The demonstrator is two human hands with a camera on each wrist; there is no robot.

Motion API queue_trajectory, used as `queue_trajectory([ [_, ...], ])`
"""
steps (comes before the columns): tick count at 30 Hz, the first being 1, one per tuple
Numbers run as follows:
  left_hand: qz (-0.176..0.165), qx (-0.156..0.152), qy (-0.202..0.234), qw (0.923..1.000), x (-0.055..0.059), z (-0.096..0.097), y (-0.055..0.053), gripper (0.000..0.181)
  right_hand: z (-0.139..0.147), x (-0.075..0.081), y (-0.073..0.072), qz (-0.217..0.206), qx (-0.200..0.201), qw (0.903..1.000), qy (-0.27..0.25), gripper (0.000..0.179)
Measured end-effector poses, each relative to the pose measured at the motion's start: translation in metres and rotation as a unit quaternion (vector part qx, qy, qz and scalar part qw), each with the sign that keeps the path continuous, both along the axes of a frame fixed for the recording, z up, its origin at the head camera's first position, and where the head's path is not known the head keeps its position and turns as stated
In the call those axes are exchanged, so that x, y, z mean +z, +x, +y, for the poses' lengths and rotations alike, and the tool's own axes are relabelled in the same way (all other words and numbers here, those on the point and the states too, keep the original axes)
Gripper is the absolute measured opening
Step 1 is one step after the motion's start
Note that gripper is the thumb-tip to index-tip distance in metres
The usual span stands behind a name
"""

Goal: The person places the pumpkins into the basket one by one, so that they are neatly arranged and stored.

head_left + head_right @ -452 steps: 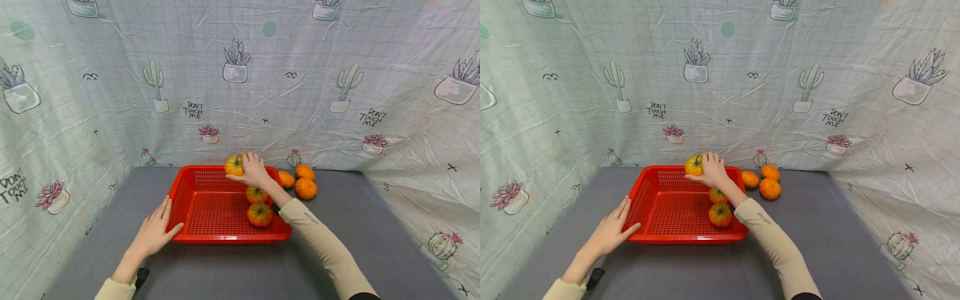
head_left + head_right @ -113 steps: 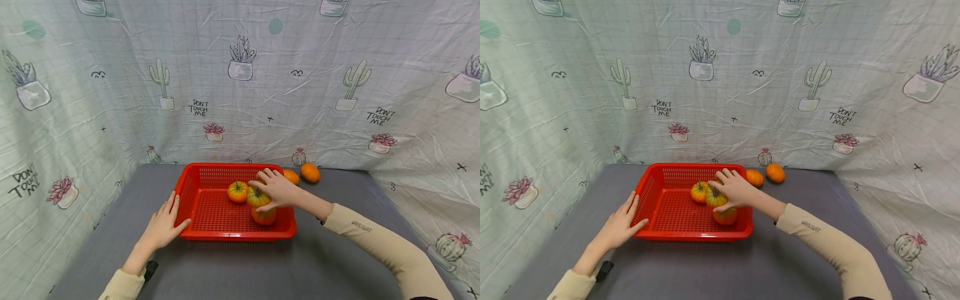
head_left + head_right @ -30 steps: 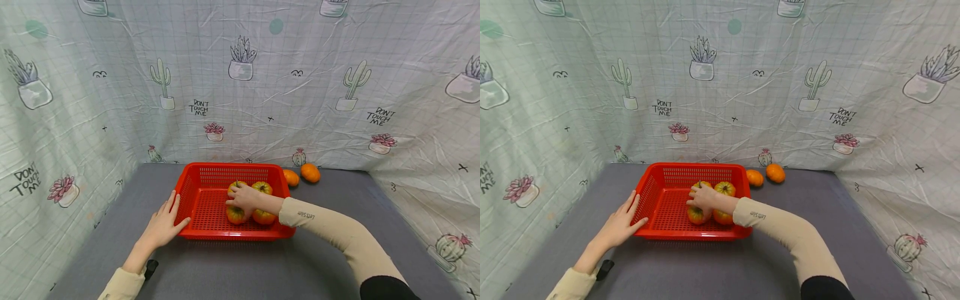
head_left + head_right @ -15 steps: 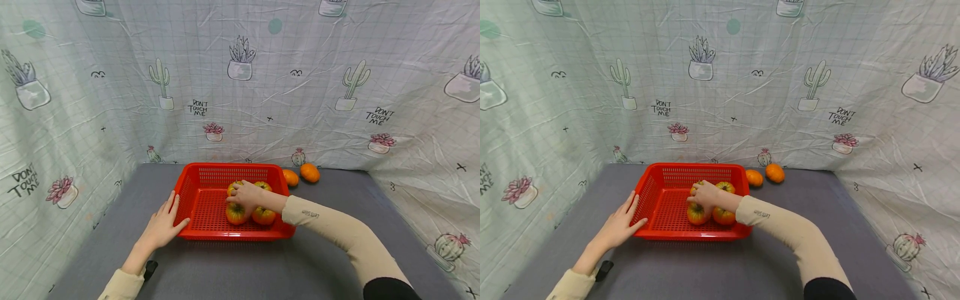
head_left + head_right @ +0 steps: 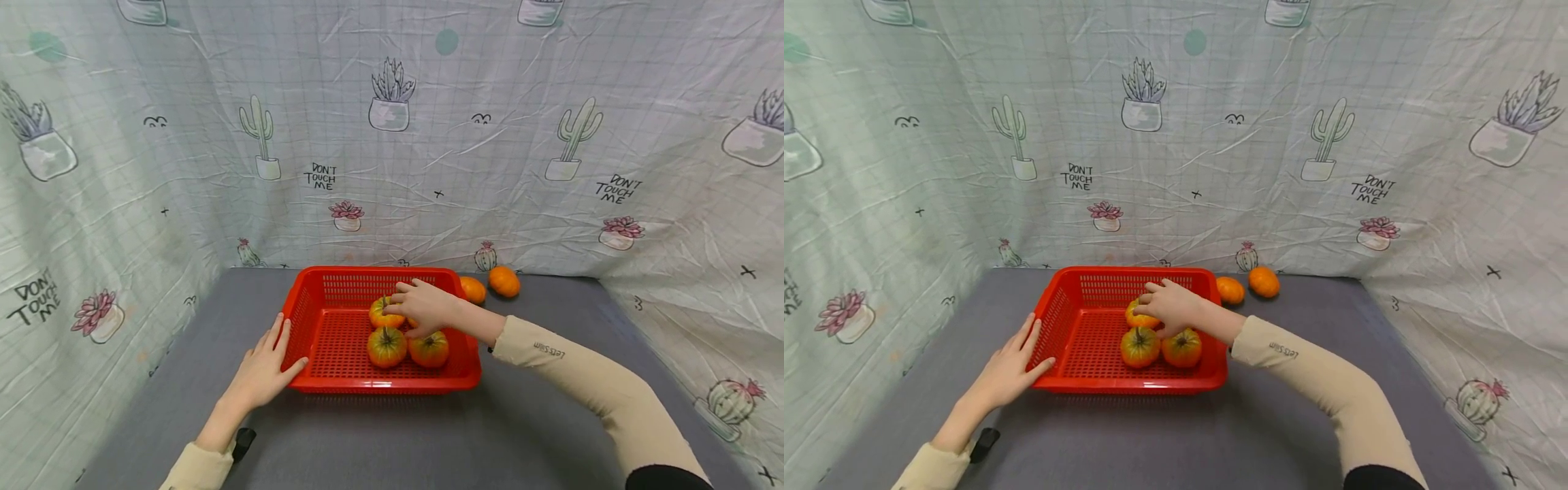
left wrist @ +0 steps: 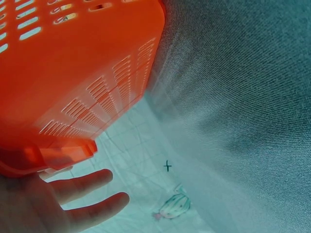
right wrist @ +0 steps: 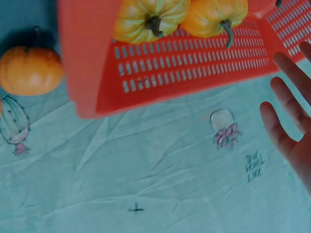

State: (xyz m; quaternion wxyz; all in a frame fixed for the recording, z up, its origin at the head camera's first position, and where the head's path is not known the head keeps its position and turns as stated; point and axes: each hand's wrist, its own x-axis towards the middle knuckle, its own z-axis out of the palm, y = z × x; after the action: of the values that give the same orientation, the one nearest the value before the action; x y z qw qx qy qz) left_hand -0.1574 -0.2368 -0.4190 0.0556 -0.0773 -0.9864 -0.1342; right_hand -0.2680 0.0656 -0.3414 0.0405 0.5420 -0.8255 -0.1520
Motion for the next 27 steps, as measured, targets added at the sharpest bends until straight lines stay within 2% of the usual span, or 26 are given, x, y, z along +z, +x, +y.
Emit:
queue_trajectory([
  [9, -0.001, 0.000, 0.001, 1.0000, 0.000, -0.001, 0.000, 0.083, 0.035, 0.006, 0.000, 0.014, 0.003, 0.9942, -0.106, 0.037],
  [16, 0.005, -0.005, -0.001, 1.0000, 0.003, 0.001, 0.001, 0.079, 0.064, 0.002, -0.005, 0.004, -0.047, 0.9794, -0.196, 0.026],
  [19, 0.006, -0.007, -0.001, 1.0000, 0.002, 0.001, 0.001, 0.080, 0.076, -0.004, -0.007, 0.007, -0.078, 0.9684, -0.237, 0.024],
  [24, 0.007, -0.006, 0.001, 1.0000, -0.001, 0.000, 0.000, 0.081, 0.099, -0.019, -0.016, 0.000, -0.130, 0.9400, -0.315, 0.021],
  [27, 0.010, -0.007, 0.005, 0.9999, -0.001, 0.000, 0.000, 0.080, 0.115, -0.030, -0.024, 0.007, -0.164, 0.9281, -0.334, 0.022],
])
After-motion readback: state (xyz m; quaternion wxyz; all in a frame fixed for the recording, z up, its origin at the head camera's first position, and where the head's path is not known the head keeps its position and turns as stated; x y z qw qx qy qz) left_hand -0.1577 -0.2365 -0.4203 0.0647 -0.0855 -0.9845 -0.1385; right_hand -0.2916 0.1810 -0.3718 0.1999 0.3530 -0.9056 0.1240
